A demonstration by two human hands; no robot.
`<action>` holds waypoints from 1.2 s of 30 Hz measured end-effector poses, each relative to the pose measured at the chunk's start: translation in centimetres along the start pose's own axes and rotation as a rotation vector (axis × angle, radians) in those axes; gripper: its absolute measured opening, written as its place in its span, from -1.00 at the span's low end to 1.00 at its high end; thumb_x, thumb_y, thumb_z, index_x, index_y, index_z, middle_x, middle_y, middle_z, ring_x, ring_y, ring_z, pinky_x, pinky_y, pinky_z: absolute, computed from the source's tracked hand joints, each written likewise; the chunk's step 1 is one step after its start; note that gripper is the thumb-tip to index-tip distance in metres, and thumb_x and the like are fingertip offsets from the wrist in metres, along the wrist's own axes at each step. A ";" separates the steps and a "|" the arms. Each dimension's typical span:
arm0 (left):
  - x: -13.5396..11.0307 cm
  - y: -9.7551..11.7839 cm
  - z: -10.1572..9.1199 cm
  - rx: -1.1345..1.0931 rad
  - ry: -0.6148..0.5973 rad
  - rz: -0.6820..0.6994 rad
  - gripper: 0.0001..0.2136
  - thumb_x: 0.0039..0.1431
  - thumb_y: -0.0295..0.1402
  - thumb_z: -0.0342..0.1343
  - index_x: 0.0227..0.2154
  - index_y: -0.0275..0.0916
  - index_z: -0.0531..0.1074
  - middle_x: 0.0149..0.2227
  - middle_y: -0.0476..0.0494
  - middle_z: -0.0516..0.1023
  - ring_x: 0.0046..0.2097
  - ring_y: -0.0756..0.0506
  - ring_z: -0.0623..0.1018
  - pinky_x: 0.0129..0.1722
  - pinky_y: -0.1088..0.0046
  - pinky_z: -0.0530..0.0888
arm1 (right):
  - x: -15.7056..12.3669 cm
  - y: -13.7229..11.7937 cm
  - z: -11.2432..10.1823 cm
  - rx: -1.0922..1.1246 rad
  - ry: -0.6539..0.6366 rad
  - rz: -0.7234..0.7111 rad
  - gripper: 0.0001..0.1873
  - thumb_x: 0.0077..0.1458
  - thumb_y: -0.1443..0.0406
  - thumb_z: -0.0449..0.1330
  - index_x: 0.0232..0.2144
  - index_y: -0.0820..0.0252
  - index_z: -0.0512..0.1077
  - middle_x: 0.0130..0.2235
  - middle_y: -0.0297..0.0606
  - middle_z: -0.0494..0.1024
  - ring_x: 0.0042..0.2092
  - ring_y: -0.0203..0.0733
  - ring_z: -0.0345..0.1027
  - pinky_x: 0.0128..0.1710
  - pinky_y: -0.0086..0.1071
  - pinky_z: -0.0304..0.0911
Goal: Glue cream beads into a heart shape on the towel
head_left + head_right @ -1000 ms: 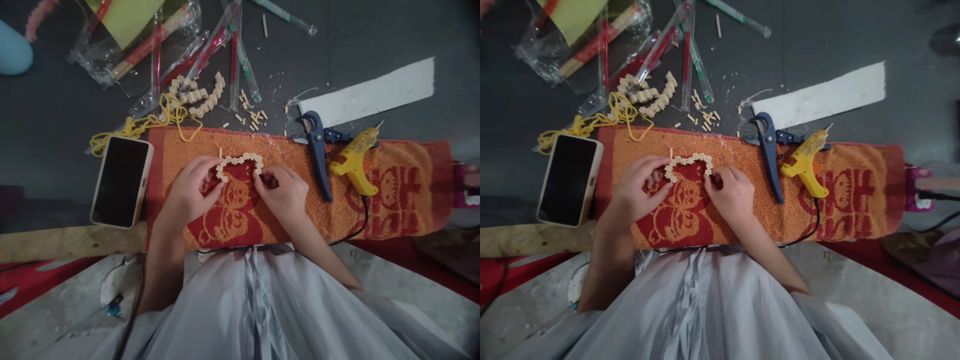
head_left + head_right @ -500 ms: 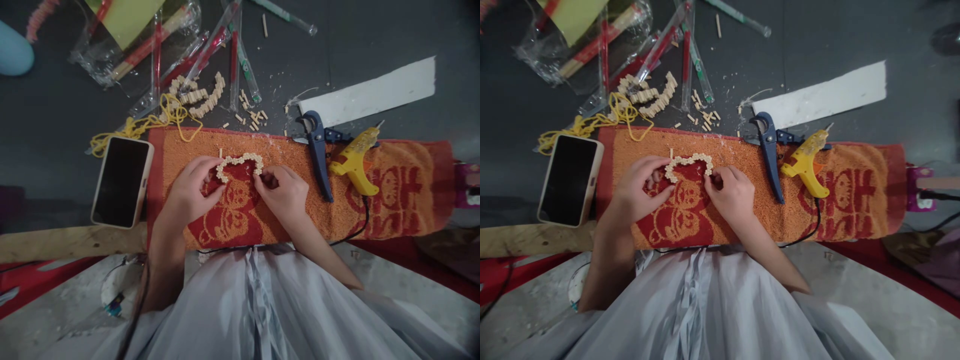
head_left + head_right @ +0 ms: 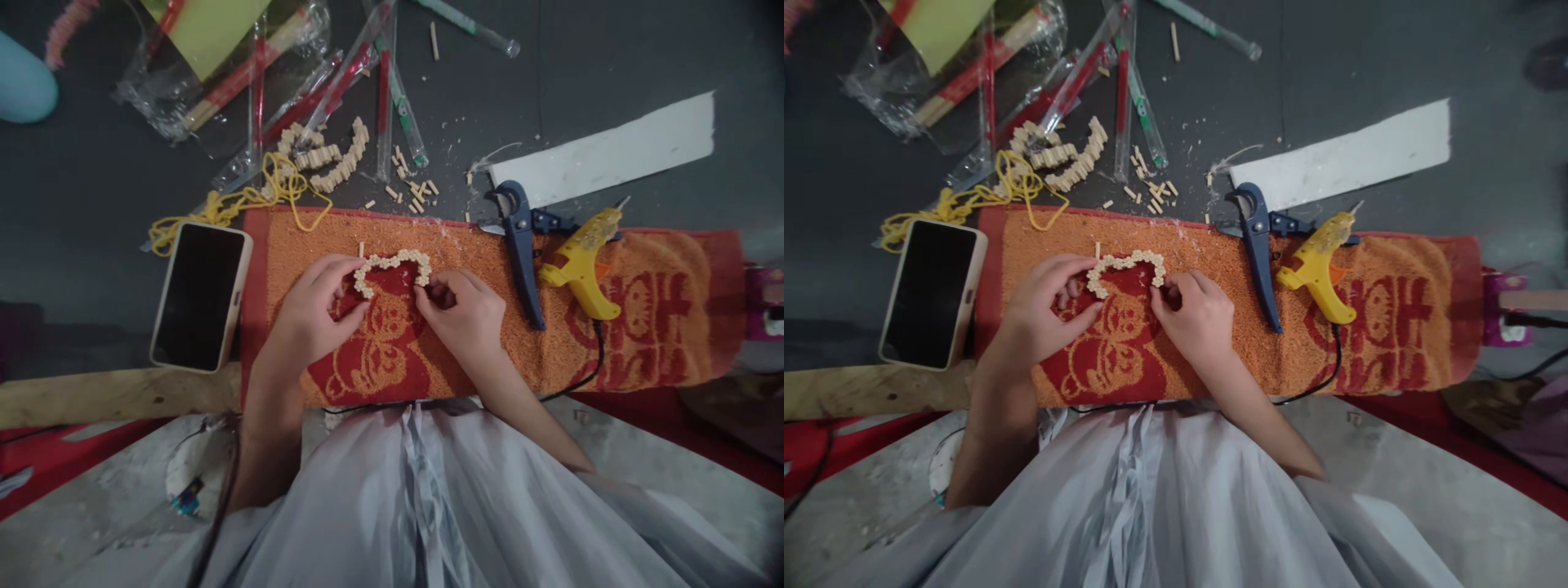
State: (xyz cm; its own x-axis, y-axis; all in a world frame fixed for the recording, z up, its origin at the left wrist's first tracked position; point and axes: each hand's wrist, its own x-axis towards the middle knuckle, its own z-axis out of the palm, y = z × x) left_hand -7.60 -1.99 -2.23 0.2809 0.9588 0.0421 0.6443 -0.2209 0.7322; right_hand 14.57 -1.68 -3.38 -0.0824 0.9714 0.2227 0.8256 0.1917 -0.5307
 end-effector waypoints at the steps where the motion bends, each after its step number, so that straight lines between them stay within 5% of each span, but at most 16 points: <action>1: 0.0 0.0 0.0 -0.001 0.003 0.004 -0.59 0.18 -0.37 0.14 0.11 -0.26 0.35 0.09 -0.24 0.44 0.06 -0.17 0.49 -0.03 0.32 0.52 | 0.0 0.0 0.0 0.000 -0.004 0.001 -0.88 0.07 0.28 0.24 -0.48 0.16 0.42 -0.50 -0.36 0.50 -0.49 -0.30 0.29 -0.45 -0.41 0.15; 8: 0.1 0.1 0.0 -0.021 0.019 0.012 -0.60 0.17 -0.40 0.15 0.09 -0.27 0.37 0.06 -0.25 0.46 0.01 -0.16 0.51 -0.09 0.34 0.54 | -0.1 0.0 -0.2 0.012 -0.006 -0.003 -0.86 0.07 0.25 0.25 -0.47 0.16 0.41 -0.51 -0.35 0.49 -0.49 -0.28 0.30 -0.46 -0.40 0.15; 18: -0.1 0.1 0.1 -0.073 0.074 0.042 -0.57 0.14 -0.41 0.16 0.10 -0.23 0.37 0.03 -0.21 0.44 -0.31 0.03 0.44 -0.30 0.48 0.48 | 0.0 0.2 0.0 0.027 0.014 -0.003 -0.84 0.12 0.21 0.23 -0.43 0.14 0.40 -0.49 -0.36 0.50 -0.45 -0.27 0.34 -0.42 -0.39 0.21; 24: 0.1 1.3 -0.1 -0.077 0.190 0.111 -0.67 0.13 -0.47 0.16 -0.01 -0.25 0.46 -0.10 -0.18 0.51 -0.36 0.05 0.42 -0.34 0.50 0.46 | -0.1 0.1 -0.1 0.040 0.034 -0.038 -0.87 0.10 0.27 0.23 -0.47 0.13 0.39 -0.51 -0.38 0.49 -0.48 -0.28 0.33 -0.46 -0.41 0.19; 28: 0.2 2.6 0.4 -0.116 0.244 0.143 -0.75 0.16 -0.49 0.13 -0.09 -0.24 0.50 -0.23 -0.10 0.53 -0.40 0.07 0.41 -0.38 0.55 0.44 | -0.3 0.2 -0.3 0.086 0.093 -0.156 -0.88 0.14 0.28 0.22 -0.44 0.12 0.37 -0.49 -0.36 0.51 -0.45 -0.28 0.37 -0.45 -0.42 0.24; 36: -0.1 5.3 2.4 -0.268 0.133 -0.023 -0.78 0.11 -0.37 0.23 -0.16 -0.24 0.52 -0.20 -0.10 0.58 -0.39 0.06 0.50 -0.36 0.55 0.48 | -0.6 0.0 -1.6 0.039 0.327 -0.525 -0.92 0.17 0.30 0.23 -0.29 0.13 0.37 -0.43 -0.29 0.55 -0.42 -0.26 0.40 -0.41 -0.40 0.32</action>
State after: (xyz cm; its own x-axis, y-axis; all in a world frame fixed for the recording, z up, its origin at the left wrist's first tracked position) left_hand -2.50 -3.72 0.06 0.1613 0.9819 0.0994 0.4334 -0.1610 0.8867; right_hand 15.53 -2.51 -2.19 -0.2913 0.6540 0.6982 0.6998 0.6432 -0.3106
